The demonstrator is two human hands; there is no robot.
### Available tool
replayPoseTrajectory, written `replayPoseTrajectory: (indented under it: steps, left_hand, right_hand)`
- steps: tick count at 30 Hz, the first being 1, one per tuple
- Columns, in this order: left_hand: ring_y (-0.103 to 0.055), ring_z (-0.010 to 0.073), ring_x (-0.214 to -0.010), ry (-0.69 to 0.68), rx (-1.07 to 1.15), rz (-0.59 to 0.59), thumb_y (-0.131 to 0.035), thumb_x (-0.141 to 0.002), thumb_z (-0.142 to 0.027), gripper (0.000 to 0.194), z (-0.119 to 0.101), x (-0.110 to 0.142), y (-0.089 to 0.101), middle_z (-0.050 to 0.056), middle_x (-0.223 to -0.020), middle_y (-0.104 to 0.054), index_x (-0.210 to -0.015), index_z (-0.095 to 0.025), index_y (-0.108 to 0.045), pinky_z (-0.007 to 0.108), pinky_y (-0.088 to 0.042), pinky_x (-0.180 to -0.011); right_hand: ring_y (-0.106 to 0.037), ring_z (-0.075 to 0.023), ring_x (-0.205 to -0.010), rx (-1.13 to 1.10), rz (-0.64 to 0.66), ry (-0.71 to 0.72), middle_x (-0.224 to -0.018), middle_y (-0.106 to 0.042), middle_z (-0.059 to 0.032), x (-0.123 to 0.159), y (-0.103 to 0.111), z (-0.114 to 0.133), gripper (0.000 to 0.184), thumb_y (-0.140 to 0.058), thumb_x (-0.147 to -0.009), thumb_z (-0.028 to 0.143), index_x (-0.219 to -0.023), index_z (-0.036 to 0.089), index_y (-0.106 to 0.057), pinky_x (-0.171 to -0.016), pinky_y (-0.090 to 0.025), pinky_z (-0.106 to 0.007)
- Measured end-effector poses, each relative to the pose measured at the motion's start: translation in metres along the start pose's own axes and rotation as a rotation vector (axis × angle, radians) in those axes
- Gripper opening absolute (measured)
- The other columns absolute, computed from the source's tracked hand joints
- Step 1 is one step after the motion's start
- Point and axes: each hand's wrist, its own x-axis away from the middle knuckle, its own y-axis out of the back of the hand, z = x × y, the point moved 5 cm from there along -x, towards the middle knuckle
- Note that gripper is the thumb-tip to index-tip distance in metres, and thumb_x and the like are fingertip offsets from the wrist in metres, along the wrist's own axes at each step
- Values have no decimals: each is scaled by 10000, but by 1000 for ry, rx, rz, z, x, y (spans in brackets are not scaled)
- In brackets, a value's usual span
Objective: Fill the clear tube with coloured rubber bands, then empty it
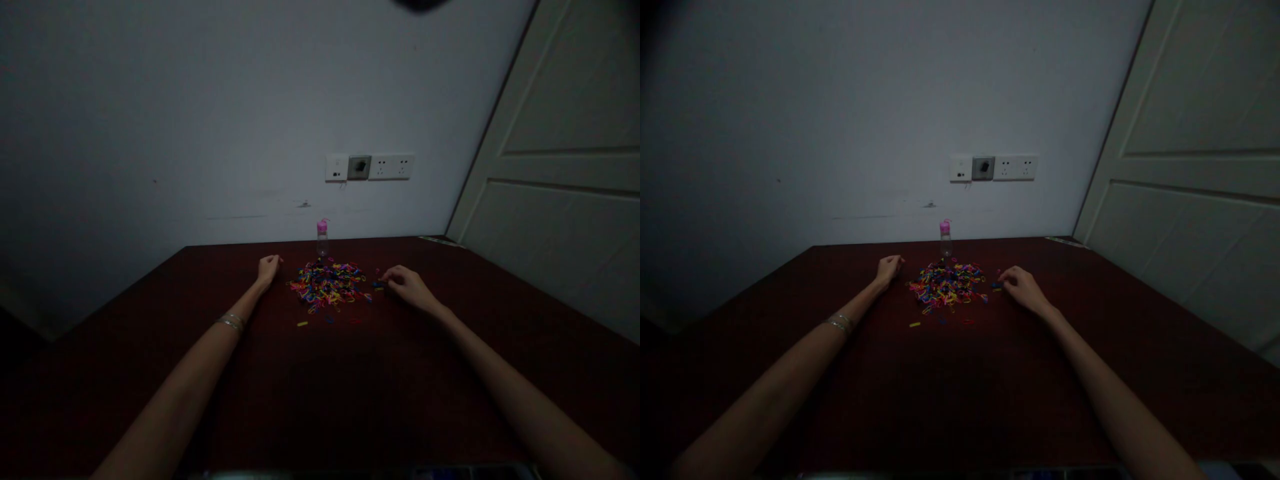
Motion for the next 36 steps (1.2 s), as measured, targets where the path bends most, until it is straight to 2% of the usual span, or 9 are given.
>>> replayPoseTrajectory:
  steps: [4,9,13,26,36]
  left_hand:
    - [-330,76,-395,-54,-26,75,-461,-695,-341,259,-3,3,-6,-42,-406,-390,-627,-126,-587,203,-241,-425]
    - [-331,80,-395,-86,-26,52,-445,-723,-365,282,-4,5,-5,-44,-405,-385,-638,-130,-578,203,-246,-433]
    - [-355,85,-413,-93,-46,43,-451,-721,-365,283,-4,6,-3,-37,-426,-406,-653,-128,-591,204,-252,-440]
    - [-348,79,-400,-93,-33,19,-418,-722,-389,323,3,0,-2,-33,-430,-416,-661,-128,-598,195,-259,-428]
    - [-340,77,-382,-83,-1,23,-409,-734,-357,297,-4,6,1,-40,-413,-402,-648,-133,-584,197,-259,-421]
  right_hand:
    - [-586,-193,-835,-11,55,-22,-892,-626,-66,1,5,-5,178,-487,-736,193,-815,175,-645,-793,-455,-349]
    - [-591,-178,-749,-35,227,-66,-838,-640,-58,3,2,-12,181,-536,-699,191,-840,154,-643,-708,-477,-321]
    - [-585,-170,-743,16,298,-38,-853,-637,-56,5,-1,-13,200,-550,-685,166,-859,156,-647,-700,-472,-315]
    - [-592,-172,-749,-31,356,-55,-810,-648,-40,7,-9,-16,190,-505,-732,192,-849,167,-652,-723,-468,-327]
    - [-576,-175,-748,22,392,-27,-814,-638,-56,7,-13,-18,152,-492,-771,243,-768,165,-623,-733,-452,-327]
